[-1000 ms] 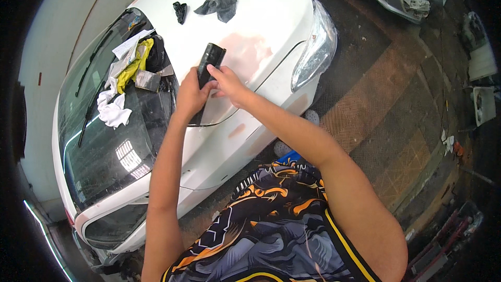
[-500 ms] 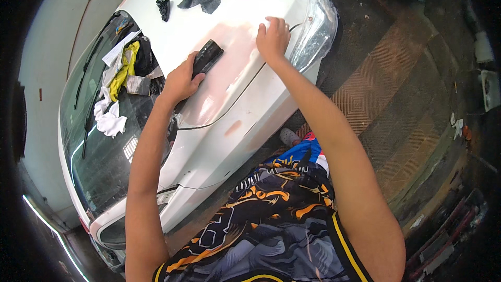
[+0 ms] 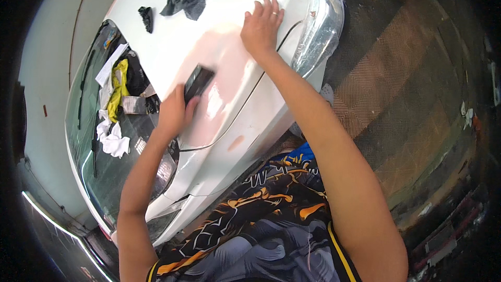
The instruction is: The person sands the hood of a white car using a sanding block. They repeatedly rub the surface in circular and back-and-forth motions, occasionally wiping the area with a cloth to remove dust.
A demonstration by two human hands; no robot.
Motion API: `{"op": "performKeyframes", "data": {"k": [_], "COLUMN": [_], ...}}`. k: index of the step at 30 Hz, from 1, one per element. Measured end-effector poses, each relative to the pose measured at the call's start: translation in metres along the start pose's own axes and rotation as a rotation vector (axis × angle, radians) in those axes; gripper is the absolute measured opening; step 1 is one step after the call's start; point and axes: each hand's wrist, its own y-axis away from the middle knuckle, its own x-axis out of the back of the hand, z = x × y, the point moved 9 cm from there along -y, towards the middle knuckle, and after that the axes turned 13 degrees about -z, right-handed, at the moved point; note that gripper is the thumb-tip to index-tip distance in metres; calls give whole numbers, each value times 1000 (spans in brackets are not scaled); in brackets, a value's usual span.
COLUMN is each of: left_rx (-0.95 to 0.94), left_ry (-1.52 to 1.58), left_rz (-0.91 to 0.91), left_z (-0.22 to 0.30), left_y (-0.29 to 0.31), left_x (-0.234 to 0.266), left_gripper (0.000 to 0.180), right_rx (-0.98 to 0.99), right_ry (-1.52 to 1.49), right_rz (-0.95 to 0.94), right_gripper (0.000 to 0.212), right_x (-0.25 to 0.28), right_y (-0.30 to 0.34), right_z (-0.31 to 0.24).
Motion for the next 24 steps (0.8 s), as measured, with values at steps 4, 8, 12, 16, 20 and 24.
{"op": "performKeyframes", "data": {"k": [4,8,12,16,20,24], "left_rx": [36,49,153,84,104,59], "left_ry": [-86,-120,-127,-97,-69,-87], "left_rz": [-1,50,-23,48,7,77], "left_z": [27,35,39,40,8,15], "left_y": [-71,-74,-80,-62,7,-44], "left_x": [28,30,34,29,11,13], "left_gripper": [45,43,37,38,39,38], "right_rx": [47,48,99,104,72,53], "right_ry": [55,108,136,115,77,131], "right_rz": [-30,-36,-65,-62,-116,-85], "right_gripper": [39,40,40,37,43,42], "right_x": [-3,-6,-12,-11,-3,-9], "right_y": [3,-4,-7,-12,-3,-9], "right_z": [-7,-1,-6,1,-13,-13]}}
